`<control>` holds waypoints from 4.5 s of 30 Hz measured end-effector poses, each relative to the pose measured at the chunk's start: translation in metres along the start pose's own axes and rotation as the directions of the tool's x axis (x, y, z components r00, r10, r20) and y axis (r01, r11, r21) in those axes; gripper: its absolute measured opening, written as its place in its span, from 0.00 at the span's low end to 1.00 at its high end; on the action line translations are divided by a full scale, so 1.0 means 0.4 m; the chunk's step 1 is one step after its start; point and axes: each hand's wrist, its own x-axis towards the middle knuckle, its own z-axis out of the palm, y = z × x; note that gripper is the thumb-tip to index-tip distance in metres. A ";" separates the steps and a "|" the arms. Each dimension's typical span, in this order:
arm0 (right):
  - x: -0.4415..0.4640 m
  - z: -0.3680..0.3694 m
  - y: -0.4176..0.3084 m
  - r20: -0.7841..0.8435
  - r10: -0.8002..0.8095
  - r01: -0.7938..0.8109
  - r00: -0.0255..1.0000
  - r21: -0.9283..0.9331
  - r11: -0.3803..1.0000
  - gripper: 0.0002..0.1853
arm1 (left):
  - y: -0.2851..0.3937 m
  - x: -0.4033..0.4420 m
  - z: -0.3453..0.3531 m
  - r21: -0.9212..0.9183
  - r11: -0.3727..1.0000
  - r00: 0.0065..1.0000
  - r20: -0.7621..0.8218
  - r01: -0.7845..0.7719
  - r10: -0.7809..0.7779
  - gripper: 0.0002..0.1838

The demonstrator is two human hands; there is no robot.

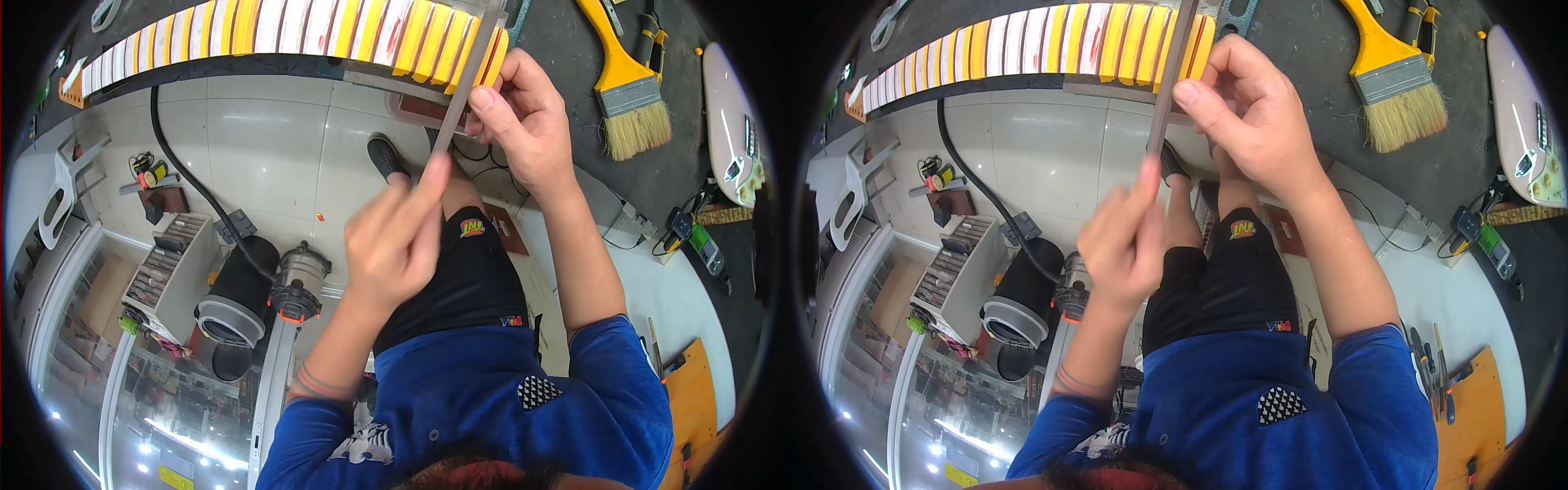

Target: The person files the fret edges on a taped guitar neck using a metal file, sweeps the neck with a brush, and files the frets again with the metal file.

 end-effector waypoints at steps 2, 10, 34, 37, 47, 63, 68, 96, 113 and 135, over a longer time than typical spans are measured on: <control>0.001 -0.004 0.008 0.005 -0.018 0.018 1.000 -0.026 1.000 0.11 | -0.020 -0.151 -0.043 0.038 0.999 1.000 0.018 -0.005 0.004 0.32; 0.000 -0.001 -0.001 0.007 0.001 -0.001 1.000 -0.011 1.000 0.11 | -0.025 -0.205 -0.057 0.091 0.995 0.999 -0.011 -0.040 0.041 0.31; -0.002 -0.005 0.012 -0.018 -0.026 0.025 1.000 -0.063 0.998 0.10 | -0.007 -0.141 -0.062 0.146 0.988 0.997 0.059 -0.055 0.047 0.30; -0.004 0.002 0.013 -0.019 -0.043 0.042 0.999 -0.036 0.998 0.10 | -0.008 -0.043 -0.013 0.102 0.994 0.999 -0.016 -0.047 0.048 0.31; 0.000 0.003 0.009 -0.006 -0.045 0.045 0.999 -0.014 0.999 0.10 | -0.013 -0.144 -0.057 0.031 1.000 0.999 0.047 -0.006 0.004 0.32; -0.005 -0.019 0.039 -0.032 -0.064 0.061 0.997 -0.098 0.993 0.11 | -0.030 -0.227 -0.072 0.060 0.997 0.998 0.051 -0.037 0.034 0.32; -0.004 -0.014 0.037 -0.031 -0.082 0.079 0.996 -0.105 0.991 0.11 | -0.051 -0.214 -0.068 0.110 0.988 0.993 0.052 -0.107 0.102 0.34; -0.003 -0.014 0.051 -0.054 -0.083 0.077 0.995 -0.104 0.992 0.11 | -0.018 0.020 0.017 0.152 0.986 0.996 -0.052 -0.069 0.078 0.32; 0.001 -0.007 0.048 -0.093 -0.070 0.067 0.993 -0.033 0.997 0.16 | 0.029 0.181 -0.086 -0.853 0.452 0.920 0.075 0.259 -0.386 0.31; -0.011 0.004 0.025 -0.039 -0.098 0.093 0.994 -0.115 0.989 0.13 | -0.005 0.014 -0.053 -0.565 0.803 0.975 0.014 0.192 -0.223 0.25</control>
